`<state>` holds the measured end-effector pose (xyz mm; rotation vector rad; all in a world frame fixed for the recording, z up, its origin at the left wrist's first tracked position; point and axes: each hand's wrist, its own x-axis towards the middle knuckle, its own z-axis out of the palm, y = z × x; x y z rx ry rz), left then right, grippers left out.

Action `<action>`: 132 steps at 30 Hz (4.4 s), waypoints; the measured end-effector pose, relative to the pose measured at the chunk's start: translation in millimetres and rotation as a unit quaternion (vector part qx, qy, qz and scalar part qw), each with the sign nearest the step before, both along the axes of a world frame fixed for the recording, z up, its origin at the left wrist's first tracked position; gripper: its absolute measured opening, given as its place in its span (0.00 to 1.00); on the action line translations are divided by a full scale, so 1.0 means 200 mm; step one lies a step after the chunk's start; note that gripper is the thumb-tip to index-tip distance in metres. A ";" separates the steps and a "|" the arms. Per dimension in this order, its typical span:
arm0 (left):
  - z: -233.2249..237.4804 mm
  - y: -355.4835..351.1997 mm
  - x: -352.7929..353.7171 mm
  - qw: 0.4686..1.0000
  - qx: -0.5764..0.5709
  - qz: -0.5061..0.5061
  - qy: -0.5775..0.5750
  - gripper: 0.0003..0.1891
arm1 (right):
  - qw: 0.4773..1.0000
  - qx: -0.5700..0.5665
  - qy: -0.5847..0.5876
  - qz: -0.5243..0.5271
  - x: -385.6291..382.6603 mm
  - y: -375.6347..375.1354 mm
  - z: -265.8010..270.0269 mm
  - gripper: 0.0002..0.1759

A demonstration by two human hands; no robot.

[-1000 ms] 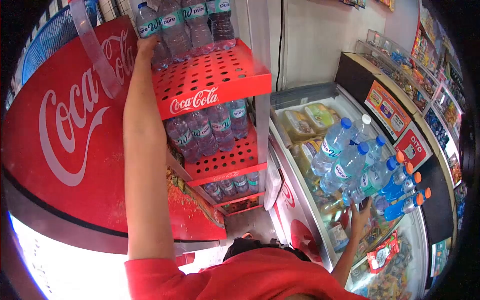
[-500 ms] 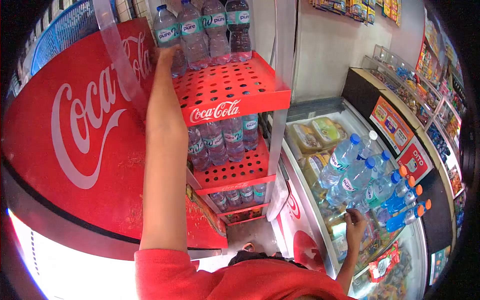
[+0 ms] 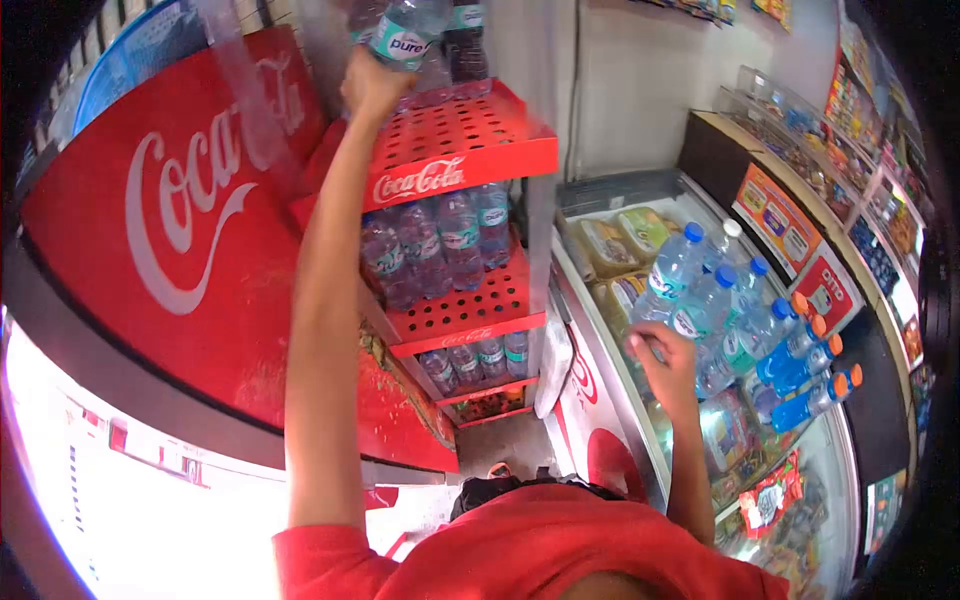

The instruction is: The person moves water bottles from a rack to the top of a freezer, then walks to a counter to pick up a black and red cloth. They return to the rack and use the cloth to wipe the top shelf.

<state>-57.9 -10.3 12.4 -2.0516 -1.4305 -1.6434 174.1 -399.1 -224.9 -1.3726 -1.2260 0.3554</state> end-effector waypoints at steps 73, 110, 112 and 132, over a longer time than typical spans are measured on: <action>0.11 0.45 -0.10 0.975 -0.205 -0.052 0.065 0.33 | 0.989 0.116 -0.024 0.086 -0.52 1.86 1.16 0.34; 0.00 0.76 -0.15 0.896 -0.179 -0.354 -0.201 0.24 | 0.999 -0.001 0.001 -0.053 -0.53 2.44 1.17 0.51; 0.00 0.75 -0.16 0.905 -0.181 -0.332 -0.196 0.25 | 0.990 -0.009 -0.079 -0.115 -0.54 2.42 1.16 0.55; -0.02 0.22 -0.11 0.989 -0.090 -0.106 -0.045 0.45 | 0.987 0.150 0.054 0.017 -0.40 2.14 1.06 0.52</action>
